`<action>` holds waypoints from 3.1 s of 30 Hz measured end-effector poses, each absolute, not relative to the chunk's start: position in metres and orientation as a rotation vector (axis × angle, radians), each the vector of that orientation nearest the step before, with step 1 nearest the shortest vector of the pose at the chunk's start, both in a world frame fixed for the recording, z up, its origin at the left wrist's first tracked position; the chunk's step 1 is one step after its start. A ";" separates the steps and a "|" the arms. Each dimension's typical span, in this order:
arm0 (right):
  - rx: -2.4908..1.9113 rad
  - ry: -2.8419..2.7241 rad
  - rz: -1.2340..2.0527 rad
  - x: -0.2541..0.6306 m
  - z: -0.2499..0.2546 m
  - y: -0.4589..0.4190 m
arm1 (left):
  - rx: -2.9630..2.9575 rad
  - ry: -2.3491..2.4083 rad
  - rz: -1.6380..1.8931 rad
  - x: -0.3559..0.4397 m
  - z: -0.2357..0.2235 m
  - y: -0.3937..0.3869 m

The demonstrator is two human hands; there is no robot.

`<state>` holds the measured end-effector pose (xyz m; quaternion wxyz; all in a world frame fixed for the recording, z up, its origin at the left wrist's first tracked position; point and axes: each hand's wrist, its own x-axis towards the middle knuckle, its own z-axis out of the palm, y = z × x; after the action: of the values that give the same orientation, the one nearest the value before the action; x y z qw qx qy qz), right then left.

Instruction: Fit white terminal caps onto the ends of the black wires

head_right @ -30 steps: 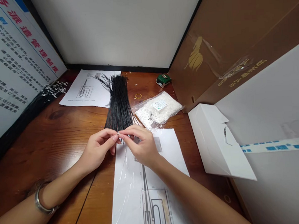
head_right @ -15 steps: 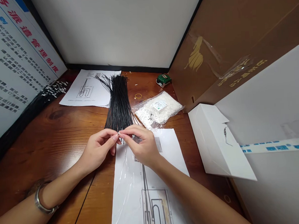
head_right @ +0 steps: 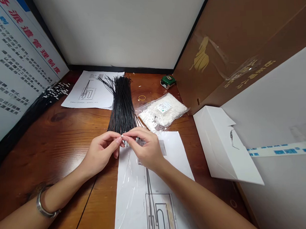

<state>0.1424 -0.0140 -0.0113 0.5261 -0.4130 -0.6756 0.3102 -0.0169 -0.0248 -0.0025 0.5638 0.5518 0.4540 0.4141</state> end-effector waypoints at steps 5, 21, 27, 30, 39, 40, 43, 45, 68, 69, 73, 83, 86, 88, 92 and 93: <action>-1.020 -1.599 0.750 0.143 -0.012 -0.014 | 1.295 1.074 0.982 -0.016 -0.001 -0.024; -0.986 -1.646 0.751 0.144 -0.011 -0.014 | 1.304 1.094 0.978 -0.017 -0.001 -0.024; -0.963 -1.699 0.677 0.145 -0.011 -0.013 | 1.314 1.110 0.958 -0.016 0.000 -0.024; -0.952 -1.723 0.641 0.144 -0.012 -0.013 | 1.318 1.120 0.952 -0.016 0.000 -0.025; -1.009 -1.688 0.742 0.144 -0.009 -0.013 | 1.337 1.158 0.958 -0.016 -0.002 -0.025; -1.013 -1.671 0.769 0.144 -0.009 -0.013 | 1.330 1.166 0.961 -0.015 -0.001 -0.025; -1.045 -1.627 0.822 0.144 -0.010 -0.012 | 1.284 1.192 0.984 -0.013 0.000 -0.025; -1.078 -1.608 0.839 0.143 -0.011 -0.013 | 1.246 1.202 1.010 -0.012 0.000 -0.025; -1.102 -1.430 1.024 0.138 -0.010 -0.014 | 1.071 1.163 1.013 -0.013 0.002 -0.021; -1.099 -1.425 1.030 0.138 -0.010 -0.014 | 1.066 1.161 1.013 -0.013 0.002 -0.021; -1.084 -1.413 1.060 0.138 -0.011 -0.013 | 1.040 1.147 1.016 -0.013 0.002 -0.021; -1.092 -1.445 1.070 0.139 -0.010 -0.013 | 1.026 1.142 1.004 -0.012 0.002 -0.022; -1.109 -1.450 1.067 0.139 -0.010 -0.013 | 1.032 1.138 1.006 -0.012 0.002 -0.022; -1.125 -1.453 1.057 0.139 -0.010 -0.014 | 1.030 1.134 1.015 -0.012 0.002 -0.022; -1.134 -1.507 0.946 0.139 -0.012 -0.015 | 1.030 1.116 1.041 -0.013 0.002 -0.022; -1.129 -1.531 0.895 0.139 -0.012 -0.015 | 1.032 1.110 1.047 -0.013 0.002 -0.022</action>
<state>0.1389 -0.0150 -0.0124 0.4964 -0.4661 -0.6323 0.3696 -0.0127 -0.0218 0.0016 0.6049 0.4461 0.4799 0.4525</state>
